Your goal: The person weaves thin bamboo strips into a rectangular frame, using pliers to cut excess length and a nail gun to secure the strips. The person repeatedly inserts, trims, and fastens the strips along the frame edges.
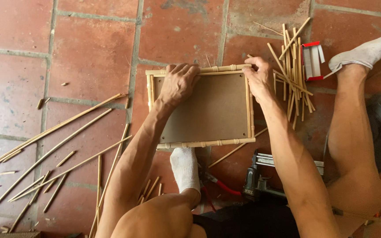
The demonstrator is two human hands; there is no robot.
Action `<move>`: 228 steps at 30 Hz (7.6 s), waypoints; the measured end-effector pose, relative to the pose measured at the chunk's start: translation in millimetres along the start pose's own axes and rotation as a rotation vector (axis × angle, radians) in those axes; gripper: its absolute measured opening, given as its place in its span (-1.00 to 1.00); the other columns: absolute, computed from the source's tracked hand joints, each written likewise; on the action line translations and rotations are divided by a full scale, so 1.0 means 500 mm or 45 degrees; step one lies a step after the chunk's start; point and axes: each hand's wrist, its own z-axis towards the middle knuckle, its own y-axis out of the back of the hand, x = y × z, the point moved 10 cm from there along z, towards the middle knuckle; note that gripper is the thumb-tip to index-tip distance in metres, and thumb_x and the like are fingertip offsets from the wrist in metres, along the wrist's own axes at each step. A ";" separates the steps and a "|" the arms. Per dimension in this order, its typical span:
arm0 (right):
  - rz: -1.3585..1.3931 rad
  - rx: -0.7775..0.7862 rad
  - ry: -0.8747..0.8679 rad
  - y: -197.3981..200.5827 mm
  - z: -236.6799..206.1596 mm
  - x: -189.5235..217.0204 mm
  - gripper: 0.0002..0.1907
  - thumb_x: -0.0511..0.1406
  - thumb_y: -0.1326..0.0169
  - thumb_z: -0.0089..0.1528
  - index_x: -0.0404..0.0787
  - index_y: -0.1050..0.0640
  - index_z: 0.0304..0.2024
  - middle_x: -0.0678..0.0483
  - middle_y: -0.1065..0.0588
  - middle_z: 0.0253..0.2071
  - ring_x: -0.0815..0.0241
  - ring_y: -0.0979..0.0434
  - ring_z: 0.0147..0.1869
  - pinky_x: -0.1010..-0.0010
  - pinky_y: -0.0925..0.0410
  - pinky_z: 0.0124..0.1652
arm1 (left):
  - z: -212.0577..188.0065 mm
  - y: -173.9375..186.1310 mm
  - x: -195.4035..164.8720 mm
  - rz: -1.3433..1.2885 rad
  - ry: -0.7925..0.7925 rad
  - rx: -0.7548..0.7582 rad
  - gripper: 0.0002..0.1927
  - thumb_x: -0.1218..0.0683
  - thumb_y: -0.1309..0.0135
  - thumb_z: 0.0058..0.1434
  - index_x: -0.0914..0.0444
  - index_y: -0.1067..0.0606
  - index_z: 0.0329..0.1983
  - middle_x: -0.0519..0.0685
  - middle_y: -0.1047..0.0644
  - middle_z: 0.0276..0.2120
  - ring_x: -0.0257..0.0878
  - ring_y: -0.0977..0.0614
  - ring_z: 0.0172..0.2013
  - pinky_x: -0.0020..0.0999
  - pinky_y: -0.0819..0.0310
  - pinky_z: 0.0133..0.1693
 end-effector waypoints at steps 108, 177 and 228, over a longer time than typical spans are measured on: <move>-0.627 0.396 0.155 0.341 -0.325 0.100 -0.46 -0.15 -0.32 0.03 -0.30 -0.52 -0.04 -0.02 -0.61 -0.24 0.10 -0.66 -0.30 0.24 -0.57 -0.34 | 0.033 -0.080 0.026 -0.015 0.416 0.600 -0.62 0.07 0.03 0.39 -0.06 -0.53 0.25 0.02 -0.65 -0.16 -0.08 -0.66 -0.14 -0.01 -0.36 0.08; -1.305 0.493 0.996 0.244 -0.223 0.355 -0.62 -0.15 -0.25 0.28 -0.42 -0.60 -0.24 -0.03 -0.47 -0.63 0.22 -0.45 -0.65 0.43 -0.41 -0.58 | -0.066 0.090 -0.198 0.502 -0.267 0.135 -0.31 0.35 0.04 0.27 -0.08 -0.35 0.41 0.08 -0.45 0.10 -0.09 -0.51 -0.02 -0.29 -0.53 -0.12; -1.453 0.285 1.703 -0.105 -0.340 0.226 -0.78 -0.39 -0.05 0.44 -0.38 -0.57 0.10 -0.12 -0.60 -0.11 0.26 -0.53 -0.44 0.55 -0.35 -0.57 | -0.049 -0.049 0.138 -0.195 0.657 0.224 -0.82 0.02 -0.18 0.32 0.18 -0.52 -0.36 -0.12 -0.61 -0.30 -0.11 -0.63 -0.41 -0.22 -0.50 -0.21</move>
